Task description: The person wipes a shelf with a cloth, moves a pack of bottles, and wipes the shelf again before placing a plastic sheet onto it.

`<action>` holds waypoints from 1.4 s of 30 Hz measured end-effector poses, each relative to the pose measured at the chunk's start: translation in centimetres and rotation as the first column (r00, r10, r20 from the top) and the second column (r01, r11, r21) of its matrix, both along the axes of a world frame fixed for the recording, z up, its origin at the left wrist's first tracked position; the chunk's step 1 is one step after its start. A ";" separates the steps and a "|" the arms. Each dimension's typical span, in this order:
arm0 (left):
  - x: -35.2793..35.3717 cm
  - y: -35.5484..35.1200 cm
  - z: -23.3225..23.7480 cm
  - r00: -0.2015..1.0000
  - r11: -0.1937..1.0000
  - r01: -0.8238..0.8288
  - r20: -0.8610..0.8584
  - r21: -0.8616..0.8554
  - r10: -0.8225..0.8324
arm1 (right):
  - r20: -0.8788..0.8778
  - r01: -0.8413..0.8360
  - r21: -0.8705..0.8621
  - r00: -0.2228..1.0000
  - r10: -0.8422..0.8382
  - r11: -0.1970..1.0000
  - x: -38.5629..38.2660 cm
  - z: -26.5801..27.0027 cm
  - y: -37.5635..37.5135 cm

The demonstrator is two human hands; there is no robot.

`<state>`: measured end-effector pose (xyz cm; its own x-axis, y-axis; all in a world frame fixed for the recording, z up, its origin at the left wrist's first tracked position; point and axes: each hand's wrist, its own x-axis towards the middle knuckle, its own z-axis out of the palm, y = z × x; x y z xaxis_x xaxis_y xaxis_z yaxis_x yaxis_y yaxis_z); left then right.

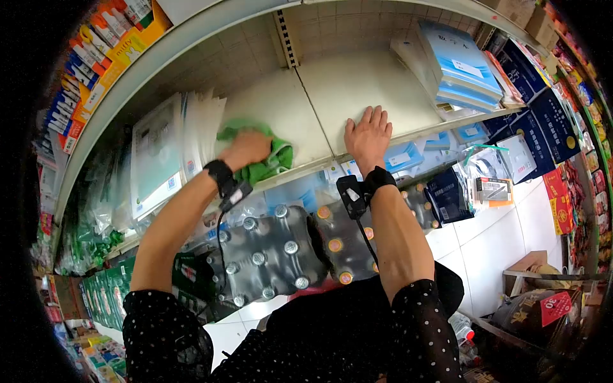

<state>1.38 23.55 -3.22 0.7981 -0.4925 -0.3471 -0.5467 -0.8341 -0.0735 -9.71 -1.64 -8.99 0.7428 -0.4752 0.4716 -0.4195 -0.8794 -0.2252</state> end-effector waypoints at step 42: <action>0.6 -2.8 2.2 0.922 0.949 0.307 0.270 -0.072 -0.278 | 0.042 -0.008 0.020 0.999 0.007 1.000 -0.1 1.1 0.5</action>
